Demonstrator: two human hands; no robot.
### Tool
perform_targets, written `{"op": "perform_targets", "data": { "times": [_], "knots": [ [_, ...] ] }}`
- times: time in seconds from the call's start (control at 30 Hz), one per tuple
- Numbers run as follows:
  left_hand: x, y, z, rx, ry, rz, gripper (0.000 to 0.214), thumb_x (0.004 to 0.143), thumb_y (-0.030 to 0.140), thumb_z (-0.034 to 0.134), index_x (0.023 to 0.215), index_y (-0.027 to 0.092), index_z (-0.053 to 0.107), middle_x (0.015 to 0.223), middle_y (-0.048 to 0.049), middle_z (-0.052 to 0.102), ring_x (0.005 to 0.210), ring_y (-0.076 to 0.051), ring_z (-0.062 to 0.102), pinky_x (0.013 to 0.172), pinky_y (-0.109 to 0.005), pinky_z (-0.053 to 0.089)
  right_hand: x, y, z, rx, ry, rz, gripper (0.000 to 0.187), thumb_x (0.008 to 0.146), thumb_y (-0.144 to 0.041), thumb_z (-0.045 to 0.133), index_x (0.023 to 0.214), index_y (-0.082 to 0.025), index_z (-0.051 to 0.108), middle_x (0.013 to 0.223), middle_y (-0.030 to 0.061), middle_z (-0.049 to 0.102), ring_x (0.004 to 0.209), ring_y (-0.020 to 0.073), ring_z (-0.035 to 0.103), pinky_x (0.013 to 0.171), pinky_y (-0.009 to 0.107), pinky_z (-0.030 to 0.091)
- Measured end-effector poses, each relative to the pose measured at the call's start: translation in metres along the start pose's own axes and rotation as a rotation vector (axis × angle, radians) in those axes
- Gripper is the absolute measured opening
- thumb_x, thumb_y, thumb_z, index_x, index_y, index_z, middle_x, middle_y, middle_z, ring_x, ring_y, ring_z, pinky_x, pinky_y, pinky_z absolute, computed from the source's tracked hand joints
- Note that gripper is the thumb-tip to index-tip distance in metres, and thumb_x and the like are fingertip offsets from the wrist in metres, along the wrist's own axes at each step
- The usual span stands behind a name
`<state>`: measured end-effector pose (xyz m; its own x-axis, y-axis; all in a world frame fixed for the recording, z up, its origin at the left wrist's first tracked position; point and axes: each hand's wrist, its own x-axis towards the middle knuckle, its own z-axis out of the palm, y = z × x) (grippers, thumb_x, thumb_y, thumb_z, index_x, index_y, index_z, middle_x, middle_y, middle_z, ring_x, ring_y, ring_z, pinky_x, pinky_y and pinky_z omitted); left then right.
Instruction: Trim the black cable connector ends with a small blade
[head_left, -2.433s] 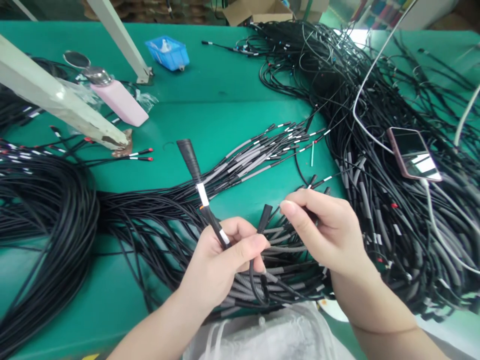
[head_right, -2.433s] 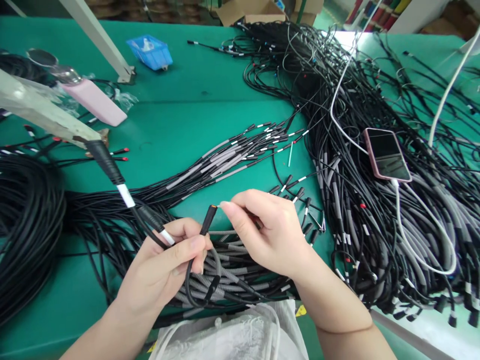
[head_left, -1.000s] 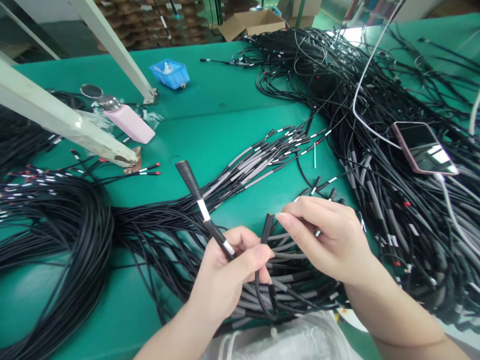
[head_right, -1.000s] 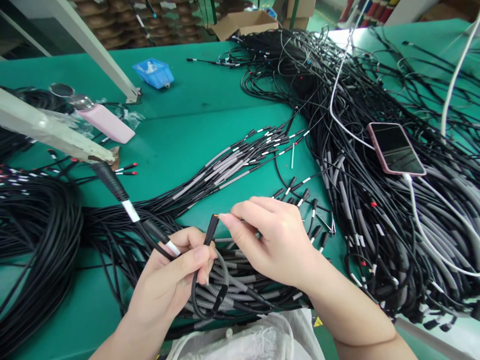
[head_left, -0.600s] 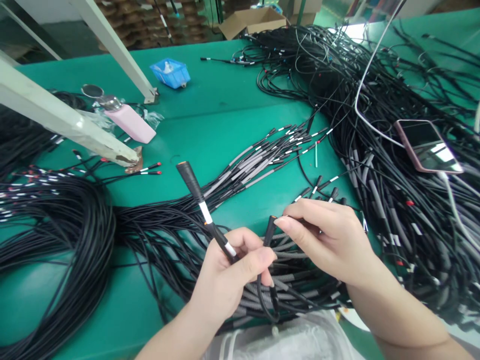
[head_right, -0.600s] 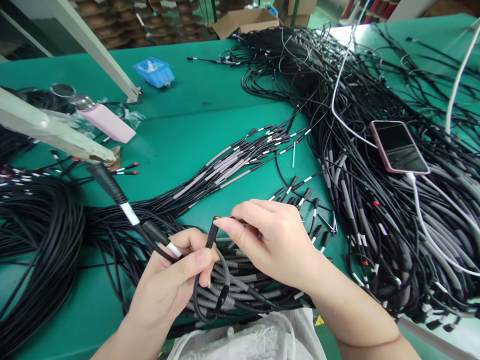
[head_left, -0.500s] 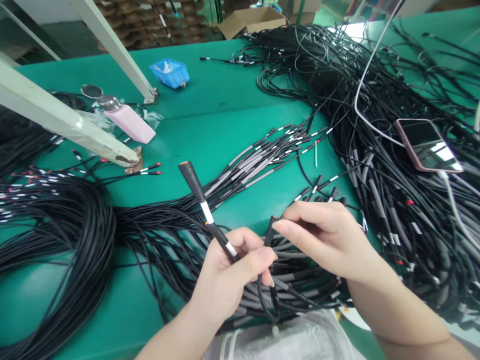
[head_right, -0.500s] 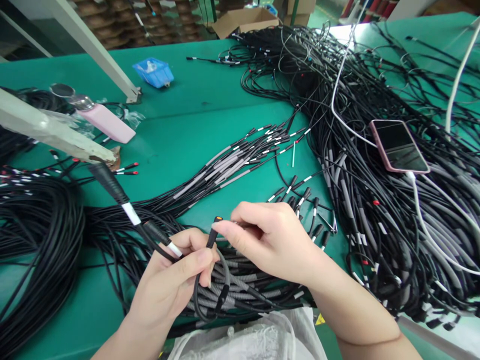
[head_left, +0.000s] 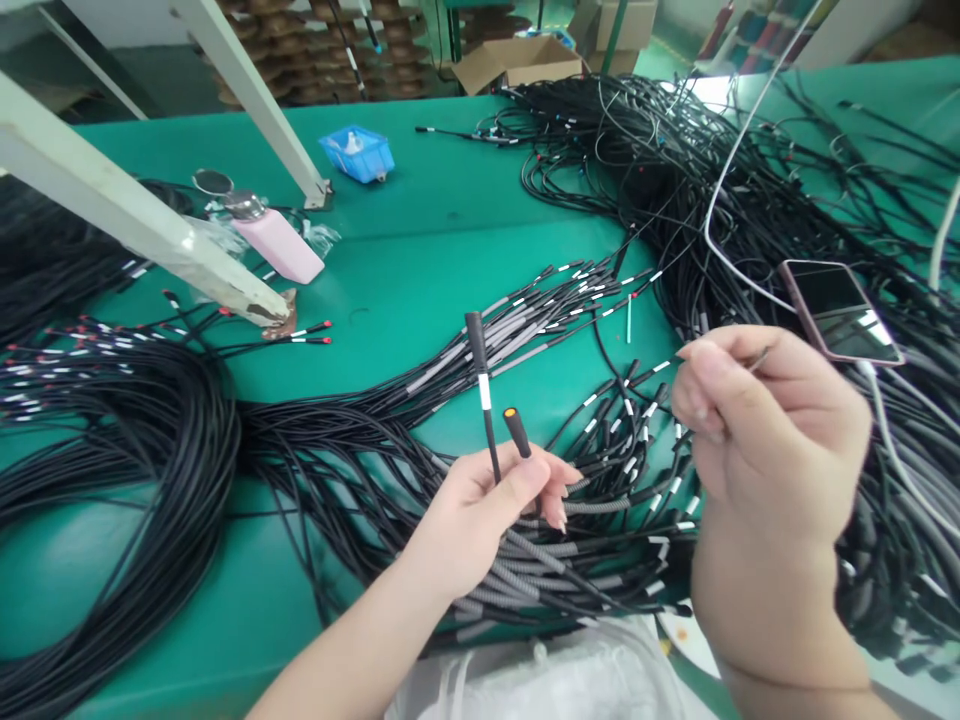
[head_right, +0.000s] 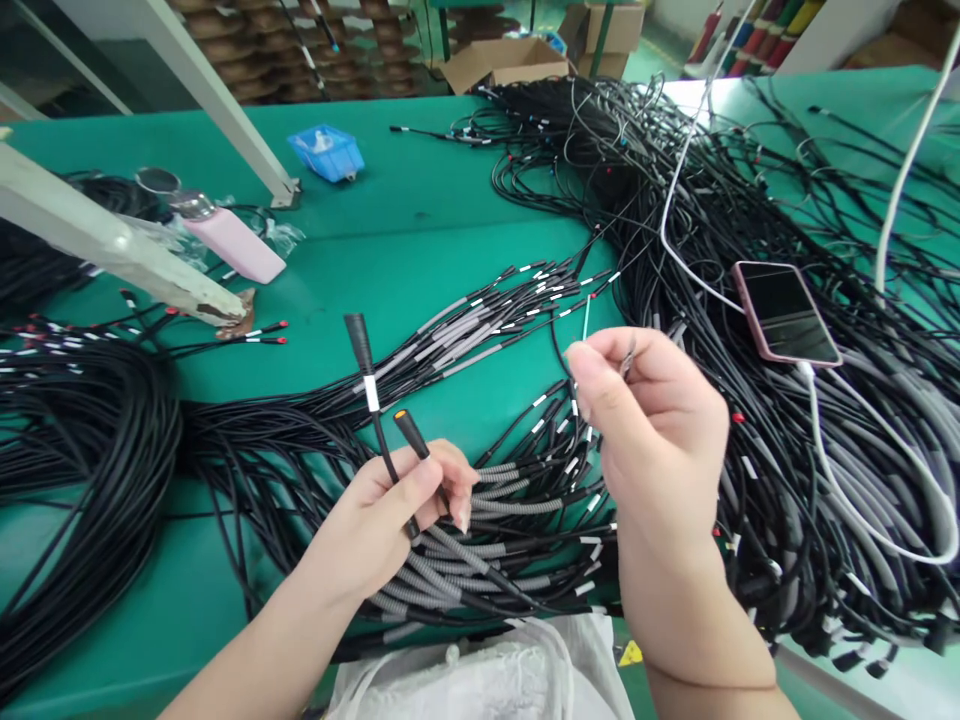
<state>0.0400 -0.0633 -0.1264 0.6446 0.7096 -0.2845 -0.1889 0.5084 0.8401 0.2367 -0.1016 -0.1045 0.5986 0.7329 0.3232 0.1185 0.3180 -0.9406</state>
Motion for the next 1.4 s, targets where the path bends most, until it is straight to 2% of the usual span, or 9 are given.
{"op": "perform_targets", "data": {
  "times": [0.17,0.3,0.4,0.63,0.87,1.07,1.17,1.27,1.4],
  "knots": [
    [0.002,-0.001,0.002,-0.119,0.029,-0.129,0.029,0.078,0.040,0.085,0.086,0.013,0.076,0.054,0.0019,0.061,0.044,-0.009,0.053,0.044,-0.021,0.045,-0.005,-0.001,0.005,0.060,-0.420,0.315,0.007,0.094,-0.027,0.073,0.094,-0.021,0.077,0.074,0.0004,0.064,0.055,0.0084,0.043,0.047,0.023,0.028],
    [0.002,-0.002,0.001,-0.164,0.008,-0.118,0.036,0.075,0.036,0.087,0.069,0.017,0.058,0.048,0.0022,0.063,0.034,-0.008,0.049,0.036,-0.017,0.039,-0.006,0.005,0.012,0.121,-0.575,0.373,0.016,0.096,-0.031,0.071,0.109,-0.023,0.076,0.069,-0.0032,0.054,0.051,0.0074,0.034,0.044,0.023,0.022],
    [0.001,0.001,0.001,-0.148,-0.014,-0.136,0.040,0.075,0.039,0.087,0.064,0.017,0.056,0.048,0.0006,0.064,0.034,-0.007,0.048,0.037,-0.017,0.040,-0.006,0.009,0.015,0.083,-0.600,0.360,0.017,0.095,-0.034,0.072,0.107,-0.021,0.076,0.059,-0.0065,0.039,0.051,0.0085,0.031,0.045,0.024,0.022],
    [-0.003,0.007,0.001,-0.146,-0.006,-0.187,0.033,0.075,0.040,0.088,0.068,0.012,0.072,0.049,-0.0026,0.066,0.037,-0.008,0.054,0.041,-0.018,0.043,-0.008,0.014,0.020,0.260,-0.615,0.521,0.018,0.094,-0.035,0.074,0.095,-0.018,0.078,0.077,0.0030,0.068,0.052,0.0072,0.039,0.044,0.022,0.028],
    [-0.005,0.006,-0.002,-0.229,-0.089,-0.171,0.024,0.084,0.034,0.081,0.076,0.012,0.078,0.054,-0.0045,0.072,0.042,-0.008,0.061,0.048,-0.015,0.050,-0.009,0.015,0.023,0.356,-0.606,0.548,0.014,0.094,-0.032,0.072,0.093,-0.019,0.079,0.066,-0.0019,0.057,0.049,0.0055,0.036,0.043,0.020,0.023],
    [-0.006,0.008,-0.003,-0.261,-0.116,-0.165,0.023,0.088,0.035,0.077,0.080,0.013,0.078,0.056,-0.0040,0.073,0.044,-0.008,0.063,0.050,-0.014,0.052,-0.008,0.016,0.026,0.376,-0.600,0.576,0.013,0.093,-0.030,0.073,0.092,-0.017,0.078,0.065,-0.0026,0.057,0.048,0.0057,0.034,0.042,0.021,0.021],
    [-0.008,0.007,-0.004,-0.252,-0.099,-0.131,0.023,0.090,0.033,0.075,0.080,0.012,0.077,0.055,-0.0032,0.071,0.043,-0.008,0.062,0.048,-0.015,0.051,-0.010,0.015,0.023,0.297,-0.620,0.504,0.018,0.097,-0.034,0.068,0.103,-0.020,0.078,0.074,0.0002,0.063,0.051,0.0071,0.039,0.044,0.022,0.025],
    [-0.009,0.005,-0.004,-0.242,-0.048,-0.082,0.022,0.090,0.032,0.075,0.079,0.013,0.076,0.055,-0.0019,0.071,0.041,-0.008,0.061,0.045,-0.015,0.050,-0.012,0.013,0.017,0.054,-0.565,0.264,0.029,0.106,-0.038,0.053,0.120,-0.023,0.074,0.098,0.0051,0.069,0.063,0.0099,0.050,0.049,0.024,0.034],
    [-0.011,0.005,-0.004,-0.211,0.002,-0.066,0.021,0.091,0.031,0.075,0.079,0.014,0.076,0.054,-0.0004,0.071,0.041,-0.007,0.062,0.046,-0.014,0.050,-0.015,0.010,0.015,-0.314,-0.479,-0.153,0.020,0.105,-0.022,0.056,0.113,-0.022,0.074,0.080,-0.0005,0.063,0.066,0.0103,0.054,0.059,0.024,0.043]
  ]
}}
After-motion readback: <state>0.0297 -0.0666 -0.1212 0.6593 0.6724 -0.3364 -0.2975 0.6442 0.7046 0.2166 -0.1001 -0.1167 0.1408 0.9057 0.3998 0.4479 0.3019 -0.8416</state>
